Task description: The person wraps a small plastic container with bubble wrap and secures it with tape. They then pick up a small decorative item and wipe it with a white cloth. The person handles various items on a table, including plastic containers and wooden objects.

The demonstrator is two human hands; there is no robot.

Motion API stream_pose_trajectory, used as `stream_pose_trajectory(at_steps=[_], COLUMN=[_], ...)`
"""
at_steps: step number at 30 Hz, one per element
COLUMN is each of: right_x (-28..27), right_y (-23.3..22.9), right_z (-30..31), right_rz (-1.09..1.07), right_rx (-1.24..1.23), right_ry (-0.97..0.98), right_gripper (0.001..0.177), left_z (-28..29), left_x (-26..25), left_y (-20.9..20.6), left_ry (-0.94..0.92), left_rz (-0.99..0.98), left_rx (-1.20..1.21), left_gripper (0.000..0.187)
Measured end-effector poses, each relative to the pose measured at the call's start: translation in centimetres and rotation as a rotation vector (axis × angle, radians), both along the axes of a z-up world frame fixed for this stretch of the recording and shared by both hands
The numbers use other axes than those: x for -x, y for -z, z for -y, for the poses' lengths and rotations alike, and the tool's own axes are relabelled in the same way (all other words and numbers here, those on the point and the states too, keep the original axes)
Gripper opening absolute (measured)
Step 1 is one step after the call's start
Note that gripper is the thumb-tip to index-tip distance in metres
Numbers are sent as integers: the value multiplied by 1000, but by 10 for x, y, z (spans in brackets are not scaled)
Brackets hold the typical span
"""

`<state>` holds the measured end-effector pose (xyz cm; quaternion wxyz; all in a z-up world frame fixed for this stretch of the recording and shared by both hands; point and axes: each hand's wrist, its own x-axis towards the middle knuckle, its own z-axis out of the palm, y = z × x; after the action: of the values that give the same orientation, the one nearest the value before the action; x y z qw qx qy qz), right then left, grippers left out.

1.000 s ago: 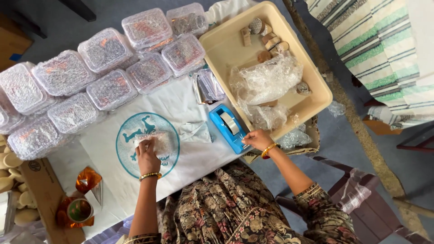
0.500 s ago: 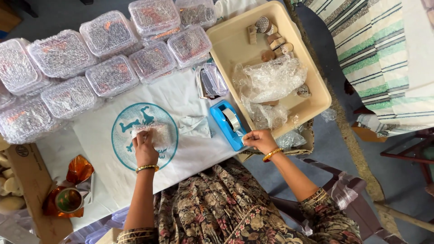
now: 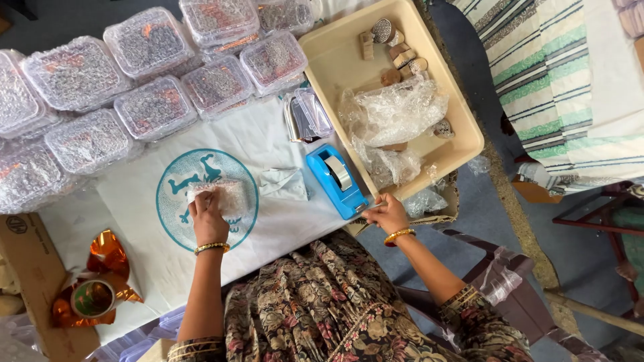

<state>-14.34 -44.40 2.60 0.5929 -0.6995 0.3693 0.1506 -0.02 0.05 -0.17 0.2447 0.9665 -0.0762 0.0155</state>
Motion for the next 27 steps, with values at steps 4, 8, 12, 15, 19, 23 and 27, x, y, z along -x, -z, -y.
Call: stream_pose_trajectory(at_steps=[4, 8, 12, 15, 19, 23, 27], right_x=[3, 12, 19, 47, 22, -29, -111], right_y=[9, 30, 21, 33, -31, -40, -31], right_z=[-6, -9, -26, -35, -76, -113, -156], right_rz=[-7, 98, 248, 416, 683, 808, 852], right_rx=[67, 180, 840, 722, 714, 566, 306], right_ry=[-1, 37, -189, -180, -369, -615, -797], right_gripper=[40, 38, 39, 30, 27, 17, 8], left_z=[0, -1, -20, -6, -3, -3, 2], left_x=[0, -2, -3, 3, 10, 18, 19], left_y=[0, 5, 62, 21, 15, 16, 6], left_ry=[16, 19, 69, -3, -50, -23, -8], left_rz=[8, 9, 105, 59, 86, 170, 199], left_rx=[-11, 21, 40, 44, 103, 130, 40], left_gripper=[60, 63, 58, 59, 55, 53, 61])
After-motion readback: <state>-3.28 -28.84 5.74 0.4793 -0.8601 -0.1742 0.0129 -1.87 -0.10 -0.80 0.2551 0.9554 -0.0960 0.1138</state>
